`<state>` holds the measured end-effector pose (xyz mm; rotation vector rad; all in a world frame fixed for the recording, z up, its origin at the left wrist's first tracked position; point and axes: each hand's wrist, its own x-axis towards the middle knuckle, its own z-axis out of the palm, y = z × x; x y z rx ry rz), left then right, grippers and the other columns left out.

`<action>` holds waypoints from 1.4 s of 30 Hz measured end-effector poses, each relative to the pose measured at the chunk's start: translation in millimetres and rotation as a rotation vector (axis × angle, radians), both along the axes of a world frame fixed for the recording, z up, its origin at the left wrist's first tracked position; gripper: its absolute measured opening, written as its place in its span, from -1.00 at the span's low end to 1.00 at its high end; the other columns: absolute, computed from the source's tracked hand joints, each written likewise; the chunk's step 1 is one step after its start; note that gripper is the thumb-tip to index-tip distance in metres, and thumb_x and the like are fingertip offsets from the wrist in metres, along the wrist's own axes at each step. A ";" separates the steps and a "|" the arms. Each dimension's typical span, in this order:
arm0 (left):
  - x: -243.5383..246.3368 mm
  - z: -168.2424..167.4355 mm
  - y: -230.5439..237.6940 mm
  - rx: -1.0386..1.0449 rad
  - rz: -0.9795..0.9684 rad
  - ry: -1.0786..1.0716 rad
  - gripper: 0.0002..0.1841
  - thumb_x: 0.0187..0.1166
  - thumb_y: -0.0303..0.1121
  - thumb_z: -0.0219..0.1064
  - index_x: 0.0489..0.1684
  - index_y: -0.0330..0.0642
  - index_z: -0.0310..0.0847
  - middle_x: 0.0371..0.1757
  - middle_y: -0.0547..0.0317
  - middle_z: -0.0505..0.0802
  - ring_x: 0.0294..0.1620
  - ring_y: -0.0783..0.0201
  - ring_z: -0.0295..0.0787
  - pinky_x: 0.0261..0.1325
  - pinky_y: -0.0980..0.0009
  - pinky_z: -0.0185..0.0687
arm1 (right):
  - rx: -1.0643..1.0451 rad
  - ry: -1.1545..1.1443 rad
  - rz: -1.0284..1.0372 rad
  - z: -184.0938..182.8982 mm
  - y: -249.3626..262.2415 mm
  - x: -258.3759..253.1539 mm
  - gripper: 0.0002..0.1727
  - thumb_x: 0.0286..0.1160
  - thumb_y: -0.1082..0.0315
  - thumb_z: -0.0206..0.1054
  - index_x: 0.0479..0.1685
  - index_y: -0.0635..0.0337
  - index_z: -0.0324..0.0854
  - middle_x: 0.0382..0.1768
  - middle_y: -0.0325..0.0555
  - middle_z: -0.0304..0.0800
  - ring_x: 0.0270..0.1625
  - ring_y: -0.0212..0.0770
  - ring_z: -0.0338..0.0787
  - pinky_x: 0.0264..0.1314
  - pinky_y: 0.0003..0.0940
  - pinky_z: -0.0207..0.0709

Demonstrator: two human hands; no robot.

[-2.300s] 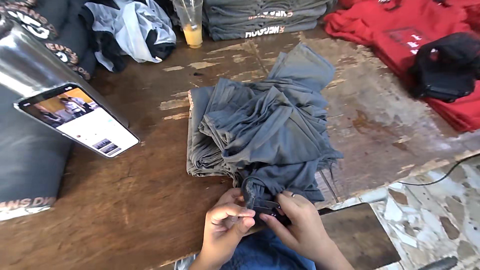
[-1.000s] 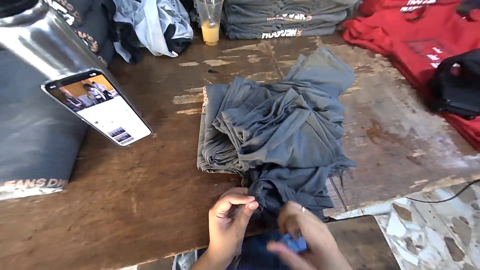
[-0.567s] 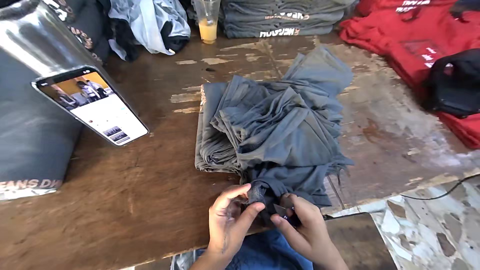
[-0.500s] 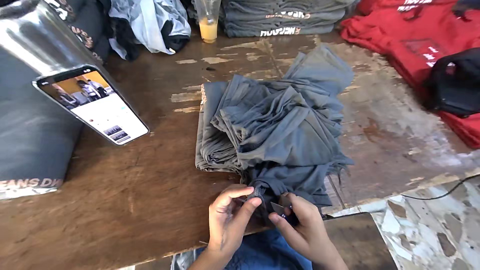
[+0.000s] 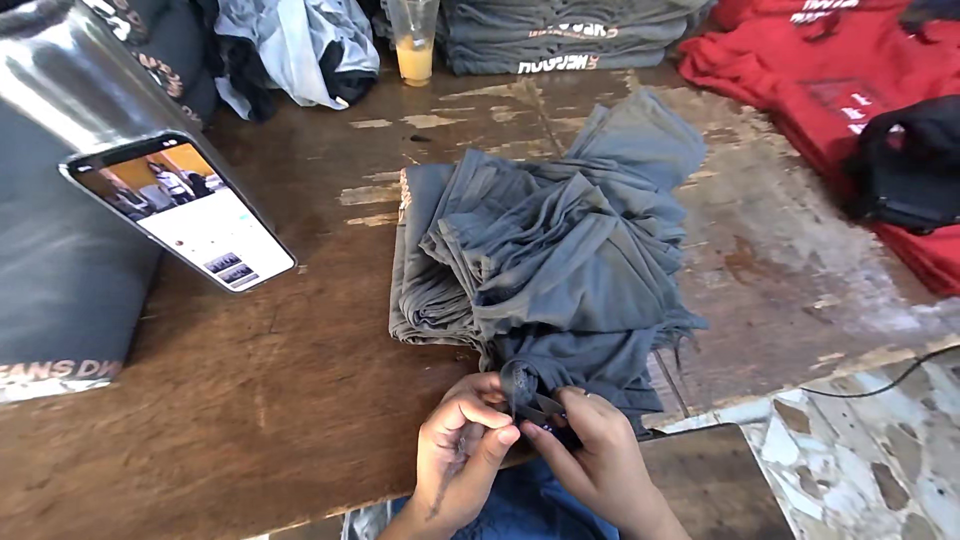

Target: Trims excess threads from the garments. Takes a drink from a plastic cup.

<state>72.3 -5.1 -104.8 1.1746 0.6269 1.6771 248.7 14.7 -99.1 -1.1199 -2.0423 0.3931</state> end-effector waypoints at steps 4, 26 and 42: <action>0.7 2.4 -0.7 0.025 0.006 0.070 -0.91 0.64 -0.35 0.40 -0.04 -0.01 0.79 0.27 0.36 0.79 0.40 0.46 0.64 0.45 0.53 0.56 | 0.006 -0.013 -0.014 4.3 0.2 -6.0 -0.50 0.73 -0.13 0.13 -0.40 0.10 0.52 -0.64 -0.26 0.45 -0.54 -0.40 0.49 -0.42 -0.49 0.37; -28.1 18.0 6.3 0.289 0.230 0.600 -0.89 0.44 -0.61 0.44 -0.42 -0.28 0.62 -0.20 0.11 0.88 -0.05 0.34 0.80 0.11 0.55 0.69 | 0.063 0.479 0.187 15.5 23.7 42.5 -0.86 0.49 0.29 0.34 -0.16 -0.20 0.48 0.10 -0.54 0.78 0.18 -0.53 0.78 0.23 -0.60 0.66; -32.9 15.5 7.8 0.119 0.042 0.827 -0.97 0.54 -0.55 0.27 -0.27 -0.24 0.57 -0.12 0.09 0.86 0.03 0.39 0.80 0.22 0.59 0.67 | -0.007 -0.340 0.119 2.9 3.8 39.2 -0.29 0.74 -0.36 -0.16 -0.46 0.04 0.54 -0.30 -0.08 0.61 -0.12 -0.02 0.64 -0.11 -0.13 0.53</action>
